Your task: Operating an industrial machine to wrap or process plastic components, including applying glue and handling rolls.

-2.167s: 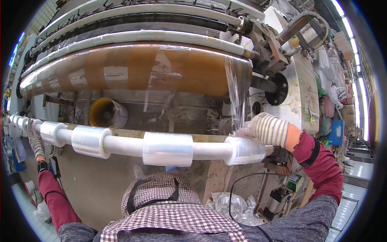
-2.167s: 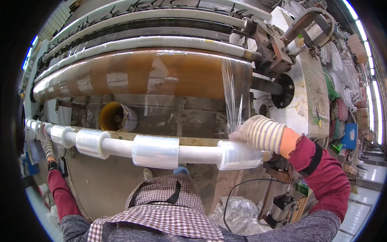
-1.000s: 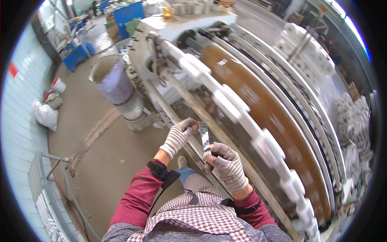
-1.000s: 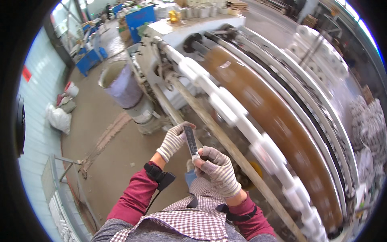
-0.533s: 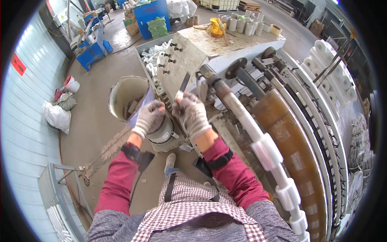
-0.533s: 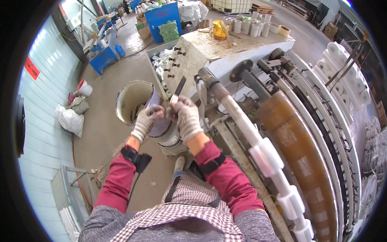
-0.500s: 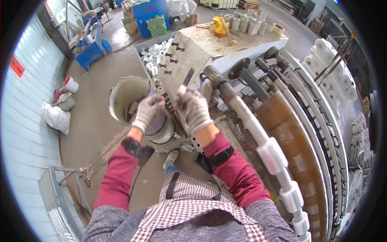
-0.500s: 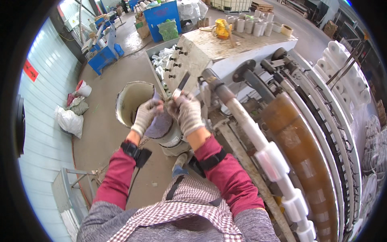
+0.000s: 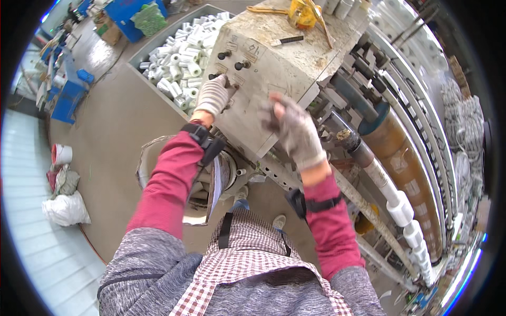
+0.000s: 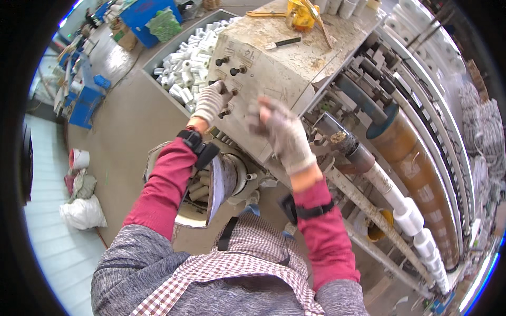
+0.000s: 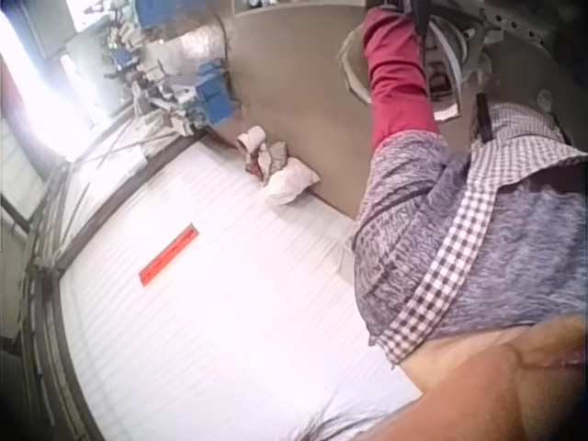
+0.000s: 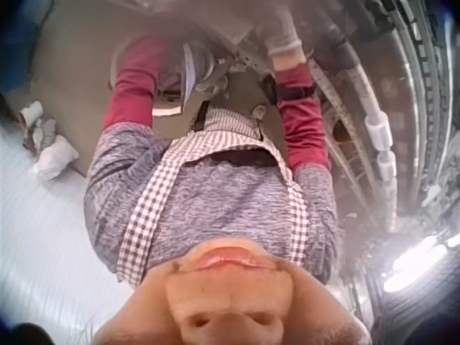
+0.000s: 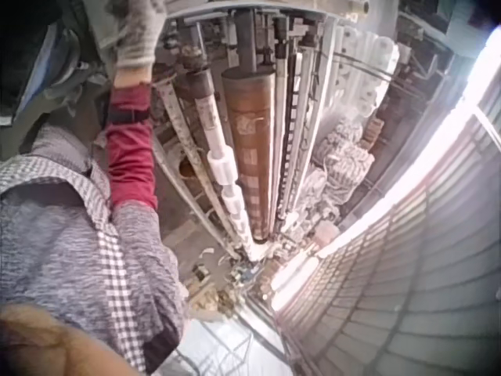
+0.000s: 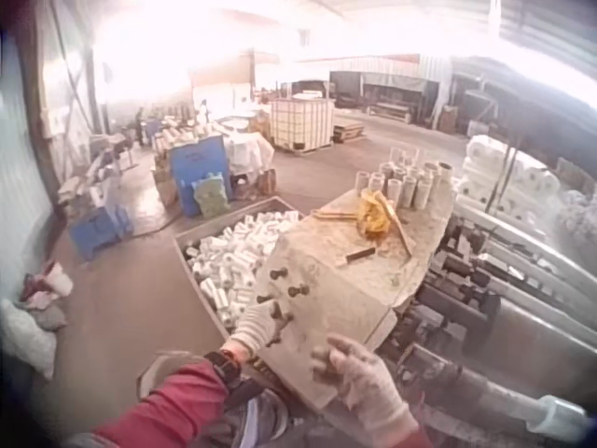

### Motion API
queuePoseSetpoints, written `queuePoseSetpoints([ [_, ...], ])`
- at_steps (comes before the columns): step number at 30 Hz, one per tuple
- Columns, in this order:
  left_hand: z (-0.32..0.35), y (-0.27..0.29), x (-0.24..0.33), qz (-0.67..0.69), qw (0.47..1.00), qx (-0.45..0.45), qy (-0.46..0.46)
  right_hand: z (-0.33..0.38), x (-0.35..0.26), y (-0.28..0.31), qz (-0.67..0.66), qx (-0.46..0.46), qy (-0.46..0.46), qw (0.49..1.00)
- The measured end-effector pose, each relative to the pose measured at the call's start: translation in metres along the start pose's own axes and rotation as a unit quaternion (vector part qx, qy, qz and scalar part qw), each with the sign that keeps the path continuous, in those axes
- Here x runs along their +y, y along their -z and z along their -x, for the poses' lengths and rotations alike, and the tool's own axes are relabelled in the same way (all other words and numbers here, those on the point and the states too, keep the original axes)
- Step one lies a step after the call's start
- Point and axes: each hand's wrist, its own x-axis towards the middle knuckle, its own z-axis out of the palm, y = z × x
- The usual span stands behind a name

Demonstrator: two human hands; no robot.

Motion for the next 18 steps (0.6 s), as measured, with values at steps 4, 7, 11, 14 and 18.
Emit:
queuePoseSetpoints([
  [4, 0.022, -0.019, 0.007, 0.008, 0.990, 0.081, -0.112, 0.127, 0.021, 0.058, 0.023, 0.190, -0.027, 0.981],
  [7, 0.025, -0.034, -0.066, -0.042, 0.995, -0.019, -0.088, 0.187, 0.027, 0.062, -0.041, 0.290, 0.050, 0.955],
  [11, -0.026, -0.033, -0.151, -0.141, 0.990, -0.019, -0.026, 0.249, 0.023, 0.075, -0.080, 0.378, 0.138, 0.912],
  [14, -0.030, -0.039, -0.145, -0.047, 0.996, -0.067, -0.034, 0.303, 0.028, 0.098, -0.092, 0.426, 0.198, 0.878],
  [18, -0.055, -0.060, -0.165, 0.078, 0.975, 0.092, -0.184, 0.324, 0.037, 0.099, -0.080, 0.433, 0.215, 0.872],
])
